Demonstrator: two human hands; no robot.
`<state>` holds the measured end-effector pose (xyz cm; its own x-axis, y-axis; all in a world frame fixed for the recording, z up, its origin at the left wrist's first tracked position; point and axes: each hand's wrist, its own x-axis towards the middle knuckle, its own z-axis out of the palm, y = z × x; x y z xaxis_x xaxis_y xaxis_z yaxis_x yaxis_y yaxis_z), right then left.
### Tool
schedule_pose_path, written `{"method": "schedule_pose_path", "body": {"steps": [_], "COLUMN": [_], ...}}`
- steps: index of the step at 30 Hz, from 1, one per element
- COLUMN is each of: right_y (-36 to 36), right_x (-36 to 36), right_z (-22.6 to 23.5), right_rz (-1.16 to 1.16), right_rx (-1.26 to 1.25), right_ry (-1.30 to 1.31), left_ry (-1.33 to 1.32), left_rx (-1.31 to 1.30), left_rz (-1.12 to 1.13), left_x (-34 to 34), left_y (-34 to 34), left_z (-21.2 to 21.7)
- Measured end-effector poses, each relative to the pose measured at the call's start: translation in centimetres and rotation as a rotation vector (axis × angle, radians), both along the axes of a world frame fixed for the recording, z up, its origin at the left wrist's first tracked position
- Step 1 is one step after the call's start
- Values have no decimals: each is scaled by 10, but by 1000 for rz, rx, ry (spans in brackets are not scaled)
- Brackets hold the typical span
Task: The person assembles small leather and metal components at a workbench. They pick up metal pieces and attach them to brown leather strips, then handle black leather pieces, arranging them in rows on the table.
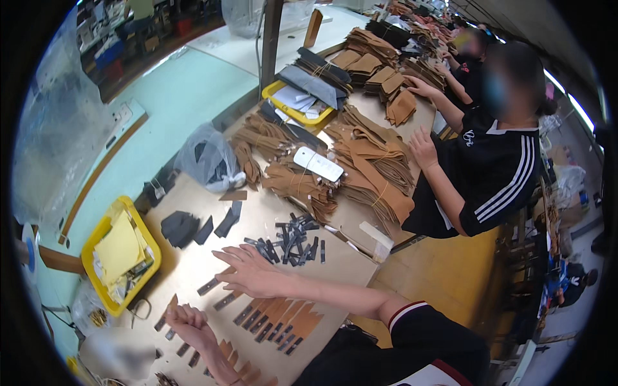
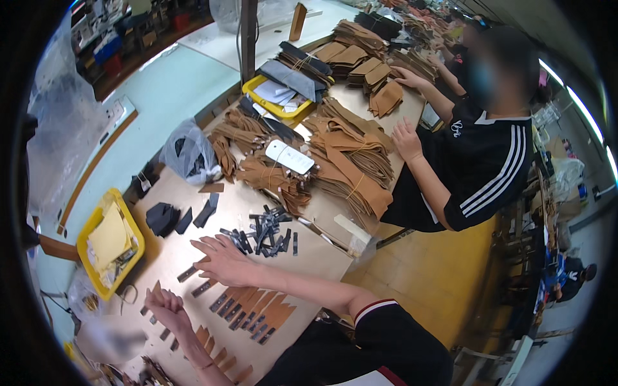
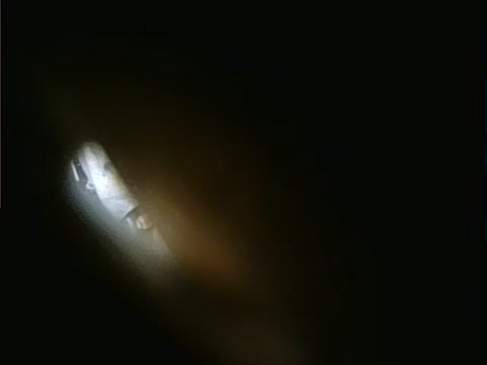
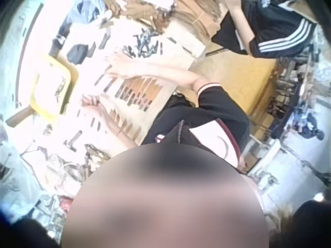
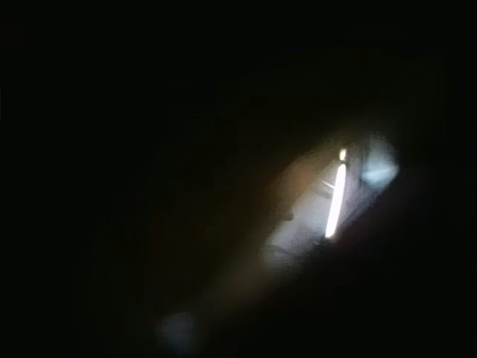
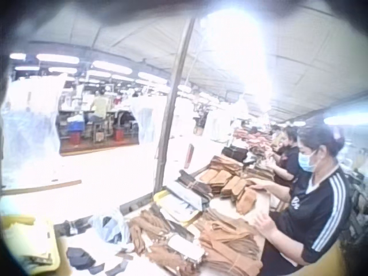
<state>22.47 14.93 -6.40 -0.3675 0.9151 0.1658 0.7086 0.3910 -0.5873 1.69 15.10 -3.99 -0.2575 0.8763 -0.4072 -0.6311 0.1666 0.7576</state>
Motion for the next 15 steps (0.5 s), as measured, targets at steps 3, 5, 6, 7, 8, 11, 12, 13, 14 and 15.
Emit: {"method": "schedule_pose_path", "body": {"steps": [3,5,6,7,8,11,12,13,14,15], "right_y": [5,6,7,9,9,1,-7,-18,-24,-33], "right_x": [-3,-9,-12,-15,-17,-6,0,7,14,25], "right_z": [-4,-4,-3,-1,1,6,7,8,10,12], "right_rz": [-54,-99,-120,-136,-141,-70,-113,-175,-190,-240], "right_rx": [39,93,118,139,81,134,253,304,271,267], "right_ry": [30,33,23,15,-20,-130,-84,32,-17,42], "left_ry": [403,475,501,466,501,458,460,507,555,620], "left_rx": [104,54,46,-9,15,-15,-17,-27,-37,-13], "left_rz": [-202,-218,-234,-231,-286,-385,-401,-408,-422,-465], "left_x": [12,16,17,17,15,6,2,0,-2,-5], "left_y": [-13,-24,-31,-37,-43,-62,-69,-78,-86,-100], "left_z": [4,8,11,14,17,18,15,12,9,9]}}
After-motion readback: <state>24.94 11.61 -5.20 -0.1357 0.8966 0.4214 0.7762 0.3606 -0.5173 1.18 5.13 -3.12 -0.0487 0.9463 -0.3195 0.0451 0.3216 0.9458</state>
